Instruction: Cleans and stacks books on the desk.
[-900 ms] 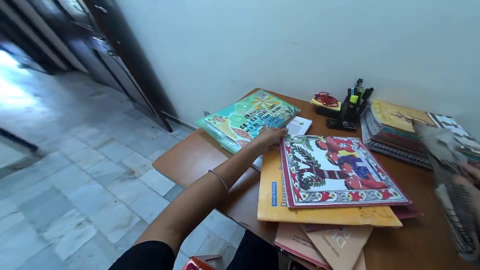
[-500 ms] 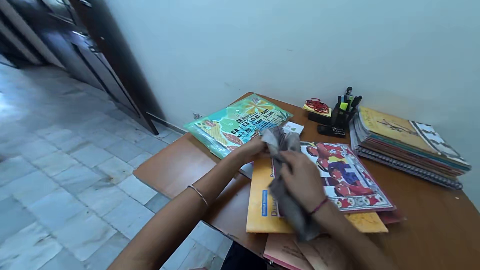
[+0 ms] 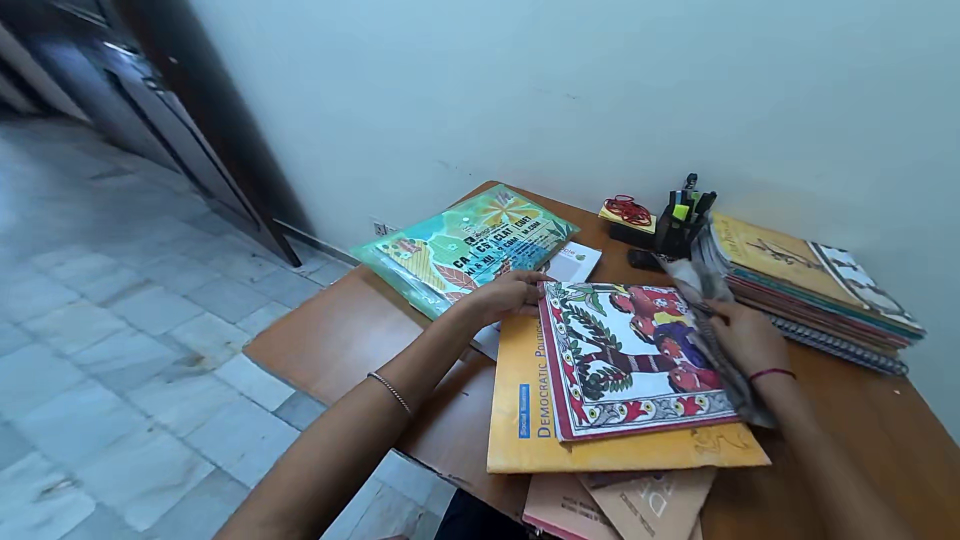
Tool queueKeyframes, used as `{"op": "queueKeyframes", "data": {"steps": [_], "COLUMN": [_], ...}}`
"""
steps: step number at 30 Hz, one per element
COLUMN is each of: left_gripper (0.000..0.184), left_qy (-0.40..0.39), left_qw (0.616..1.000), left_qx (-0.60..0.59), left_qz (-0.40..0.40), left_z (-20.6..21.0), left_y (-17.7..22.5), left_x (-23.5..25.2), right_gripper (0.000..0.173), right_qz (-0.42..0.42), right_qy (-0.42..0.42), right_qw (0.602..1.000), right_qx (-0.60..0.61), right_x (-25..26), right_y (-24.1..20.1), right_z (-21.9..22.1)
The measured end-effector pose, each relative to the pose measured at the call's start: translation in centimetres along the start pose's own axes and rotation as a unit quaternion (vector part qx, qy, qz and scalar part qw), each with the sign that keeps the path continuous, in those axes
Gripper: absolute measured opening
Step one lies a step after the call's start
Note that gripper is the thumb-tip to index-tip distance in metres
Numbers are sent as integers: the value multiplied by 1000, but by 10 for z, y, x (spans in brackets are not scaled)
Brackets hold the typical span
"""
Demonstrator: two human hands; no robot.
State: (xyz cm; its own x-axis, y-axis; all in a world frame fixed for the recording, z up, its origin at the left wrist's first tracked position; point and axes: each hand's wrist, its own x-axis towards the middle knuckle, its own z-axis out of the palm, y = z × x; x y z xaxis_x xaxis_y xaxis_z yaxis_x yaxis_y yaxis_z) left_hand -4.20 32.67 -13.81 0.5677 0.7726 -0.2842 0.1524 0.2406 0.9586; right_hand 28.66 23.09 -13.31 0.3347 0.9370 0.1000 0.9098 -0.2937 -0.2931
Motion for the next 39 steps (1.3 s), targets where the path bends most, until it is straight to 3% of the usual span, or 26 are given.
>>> {"op": "queueKeyframes", "data": {"steps": [3, 6, 13, 16, 19, 22, 26, 29, 34, 39], "left_gripper": [33, 33, 29, 20, 21, 34, 33, 28, 39, 27], "left_qy": [-2, 1, 27, 64, 61, 42, 44, 9, -95, -196], "left_qw": [1000, 1000, 1000, 998, 998, 998, 998, 991, 901, 848], "left_qx": [2, 4, 7, 9, 3, -11, 7, 126, 418, 487], "left_qz": [0, -4, -10, 1, -15, -38, -52, -55, -73, -75], "left_z": [2, 3, 7, 11, 12, 10, 11, 3, 14, 52], "left_y": [2, 2, 5, 5, 9, 9, 13, 29, 82, 116], "left_x": [-1, 0, -5, -10, -11, -3, 2, 12, 49, 85], "right_gripper": [32, 32, 33, 36, 35, 33, 33, 34, 33, 31], "right_qz": [40, 11, -223, -290, -273, -220, -61, 78, 168, 206], "right_qy": [-11, 18, -70, -104, -62, 20, 38, 17, 101, 138], "right_qw": [999, 999, 969, 947, 952, 969, 995, 995, 971, 954], "right_qx": [19, 24, 84, 87, 123, 110, 69, 66, 134, 166], "right_x": [4, -8, -68, -84, -76, -65, -64, -74, -102, -102], "right_y": [22, -9, -123, -136, -108, -58, 20, 86, 182, 194], "right_z": [0, -3, 14, 19, 22, 17, -10, -18, -7, -9]}}
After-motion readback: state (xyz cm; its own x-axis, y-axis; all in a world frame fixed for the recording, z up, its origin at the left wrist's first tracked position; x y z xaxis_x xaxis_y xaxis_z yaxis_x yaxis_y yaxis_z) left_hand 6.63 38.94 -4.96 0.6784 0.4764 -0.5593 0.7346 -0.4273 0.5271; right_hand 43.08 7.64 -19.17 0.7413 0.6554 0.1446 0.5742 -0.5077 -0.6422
